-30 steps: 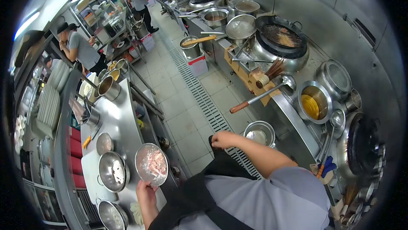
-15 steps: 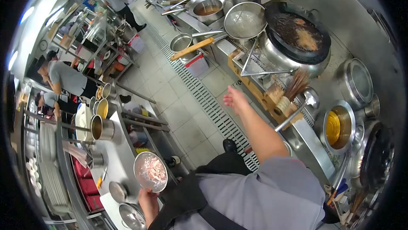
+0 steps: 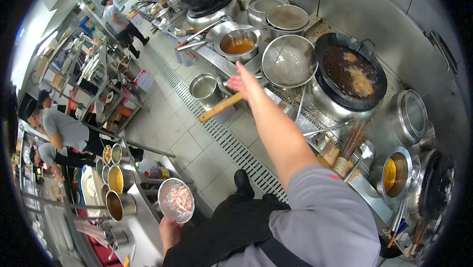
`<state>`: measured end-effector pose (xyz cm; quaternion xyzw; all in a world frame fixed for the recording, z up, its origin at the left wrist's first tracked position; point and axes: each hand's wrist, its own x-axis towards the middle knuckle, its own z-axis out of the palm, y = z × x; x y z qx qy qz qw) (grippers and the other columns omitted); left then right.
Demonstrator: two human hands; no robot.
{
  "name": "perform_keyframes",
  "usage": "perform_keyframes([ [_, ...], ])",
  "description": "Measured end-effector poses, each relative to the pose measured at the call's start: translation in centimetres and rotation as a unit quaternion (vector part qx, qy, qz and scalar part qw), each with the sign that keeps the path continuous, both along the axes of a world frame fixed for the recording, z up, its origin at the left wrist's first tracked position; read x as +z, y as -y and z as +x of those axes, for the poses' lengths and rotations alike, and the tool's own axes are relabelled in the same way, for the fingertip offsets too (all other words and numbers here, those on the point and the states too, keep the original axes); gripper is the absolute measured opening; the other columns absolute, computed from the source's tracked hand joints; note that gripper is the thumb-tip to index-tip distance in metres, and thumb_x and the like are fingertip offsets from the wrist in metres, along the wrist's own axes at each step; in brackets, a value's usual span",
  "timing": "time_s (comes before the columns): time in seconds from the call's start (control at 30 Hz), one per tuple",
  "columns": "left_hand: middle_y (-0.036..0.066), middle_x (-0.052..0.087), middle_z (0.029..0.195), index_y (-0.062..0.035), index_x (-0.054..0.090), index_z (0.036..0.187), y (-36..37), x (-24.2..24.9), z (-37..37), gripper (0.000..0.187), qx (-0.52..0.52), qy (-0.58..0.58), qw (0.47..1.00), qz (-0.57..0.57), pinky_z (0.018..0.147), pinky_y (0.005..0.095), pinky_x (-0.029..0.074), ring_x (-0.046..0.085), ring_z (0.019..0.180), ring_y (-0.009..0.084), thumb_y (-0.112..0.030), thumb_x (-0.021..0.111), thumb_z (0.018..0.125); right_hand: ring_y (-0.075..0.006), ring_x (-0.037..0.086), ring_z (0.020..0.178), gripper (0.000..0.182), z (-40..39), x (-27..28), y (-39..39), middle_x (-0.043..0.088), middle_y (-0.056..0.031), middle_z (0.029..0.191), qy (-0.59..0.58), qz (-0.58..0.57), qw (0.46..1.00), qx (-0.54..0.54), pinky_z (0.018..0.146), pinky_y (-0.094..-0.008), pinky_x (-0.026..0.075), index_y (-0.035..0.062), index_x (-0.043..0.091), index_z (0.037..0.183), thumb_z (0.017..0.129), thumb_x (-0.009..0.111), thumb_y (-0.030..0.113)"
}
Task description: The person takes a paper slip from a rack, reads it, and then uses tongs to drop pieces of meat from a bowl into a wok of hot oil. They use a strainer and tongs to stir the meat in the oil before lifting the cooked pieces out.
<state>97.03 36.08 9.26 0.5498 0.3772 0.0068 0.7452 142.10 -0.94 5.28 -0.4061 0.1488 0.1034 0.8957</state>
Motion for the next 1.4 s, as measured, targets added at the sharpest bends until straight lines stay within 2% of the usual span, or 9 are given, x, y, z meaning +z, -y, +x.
perform_keyframes([
  [0.27, 0.005, 0.065, 0.085, 0.0006, 0.060, 0.098, -4.8, -3.3, 14.3, 0.020, -0.037, 0.004, 0.999, -0.004, 0.060, 0.0265, 0.049, 0.059, 0.068, 0.0132, -0.002, 0.056, 0.078, -0.0486, 0.047, 0.120, 0.093, 16.1, 5.0, 3.8, 0.035, -0.0383, 0.135, -0.042, 0.043, 0.978, -0.200, 0.101, -0.0520, 0.044, -0.0044, 0.016, 0.146, 0.090, 0.056, 0.058],
  [0.37, 0.005, 0.066, 0.086, 0.0009, 0.061, 0.096, -6.6, -3.9, 17.6, 0.020, -0.095, -0.012, 0.994, 0.054, 0.063, 0.0253, 0.048, 0.059, 0.071, 0.0127, -0.001, 0.055, 0.077, -0.0357, 0.063, 0.096, 0.067, 17.5, 5.6, 5.7, 0.052, -0.0292, 0.118, -0.048, 0.192, 0.956, -0.216, 0.074, -0.0411, 0.055, -0.0019, 0.029, 0.139, 0.096, 0.052, 0.045],
  [0.47, 0.006, 0.065, 0.085, 0.0017, 0.060, 0.096, -6.7, -3.9, 21.5, 0.021, -0.118, 0.007, 0.992, 0.032, 0.062, 0.0263, 0.047, 0.060, 0.071, 0.0134, 0.000, 0.054, 0.077, -0.0070, 0.034, 0.044, 0.022, 18.4, 5.0, 11.1, 0.037, 0.0030, 0.058, -0.021, 0.065, 0.967, -0.247, 0.038, -0.0250, 0.020, 0.0130, 0.035, 0.073, 0.095, 0.038, 0.008],
  [0.63, 0.008, 0.064, 0.086, 0.0027, 0.059, 0.100, -5.1, -3.5, 28.1, 0.024, -0.198, 0.055, 0.978, -0.032, 0.063, 0.0277, 0.049, 0.061, 0.072, 0.0159, 0.001, 0.053, 0.077, -0.0081, 0.035, 0.044, 0.014, 3.5, 11.6, 17.5, 0.044, 0.0007, 0.060, 0.028, -0.099, 0.960, -0.260, 0.039, -0.0252, 0.025, 0.0026, 0.049, 0.073, 0.087, 0.047, 0.002],
  [0.77, 0.012, 0.064, 0.097, 0.0039, 0.055, 0.107, -3.3, -3.0, 32.0, 0.029, -0.259, 0.072, 0.962, -0.039, 0.069, 0.0325, 0.052, 0.064, 0.078, 0.0218, -0.001, 0.051, 0.079, -0.0133, 0.046, 0.045, 0.012, -13.0, 16.1, 24.6, 0.052, -0.0034, 0.060, -0.087, -0.454, 0.837, -0.293, 0.038, -0.0289, 0.034, 0.0036, 0.058, 0.078, 0.087, 0.051, 0.006],
  [0.83, 0.014, 0.063, 0.101, 0.0046, 0.054, 0.110, -2.6, -3.3, 33.5, 0.033, -0.282, 0.071, 0.956, -0.037, 0.069, 0.0342, 0.054, 0.065, 0.081, 0.0238, -0.001, 0.051, 0.078, -0.0211, 0.055, 0.046, 0.014, -19.6, 17.5, 28.1, 0.061, -0.0114, 0.066, -0.184, -0.647, 0.679, -0.294, 0.040, -0.0359, 0.039, -0.0026, 0.061, 0.085, 0.082, 0.051, 0.007],
  [0.97, 0.015, 0.064, 0.104, 0.0051, 0.054, 0.114, 0.9, -2.1, 35.0, 0.037, -0.315, 0.074, 0.946, -0.033, 0.069, 0.0360, 0.055, 0.066, 0.085, 0.0248, -0.001, 0.050, 0.078, -0.0248, 0.057, 0.043, 0.016, -27.5, 17.6, 31.9, 0.060, -0.0134, 0.058, -0.357, -0.773, 0.499, -0.161, 0.040, -0.0389, 0.043, -0.0049, 0.059, 0.077, 0.079, 0.048, 0.005],
  [1.2, 0.013, 0.065, 0.101, 0.0036, 0.056, 0.114, 7.0, -1.5, 34.0, 0.037, -0.369, 0.091, 0.923, -0.067, 0.071, 0.0366, 0.055, 0.065, 0.083, 0.0225, -0.002, 0.050, 0.078, -0.0205, 0.052, 0.040, 0.018, -26.9, 11.2, 31.6, 0.057, -0.0111, 0.060, -0.287, -0.539, 0.749, -0.257, 0.037, -0.0370, 0.040, -0.0048, 0.057, 0.073, 0.085, 0.047, 0.005],
  [1.4, 0.012, 0.065, 0.100, 0.0031, 0.056, 0.113, 10.0, 0.2, 31.5, 0.035, -0.366, 0.092, 0.926, -0.026, 0.071, 0.0354, 0.055, 0.065, 0.081, 0.0203, 0.000, 0.049, 0.079, -0.0219, 0.054, 0.042, 0.014, -26.0, 11.4, 33.8, 0.058, -0.0130, 0.059, -0.224, -0.599, 0.739, -0.212, 0.040, -0.0383, 0.041, -0.0026, 0.057, 0.076, 0.084, 0.049, 0.006],
])
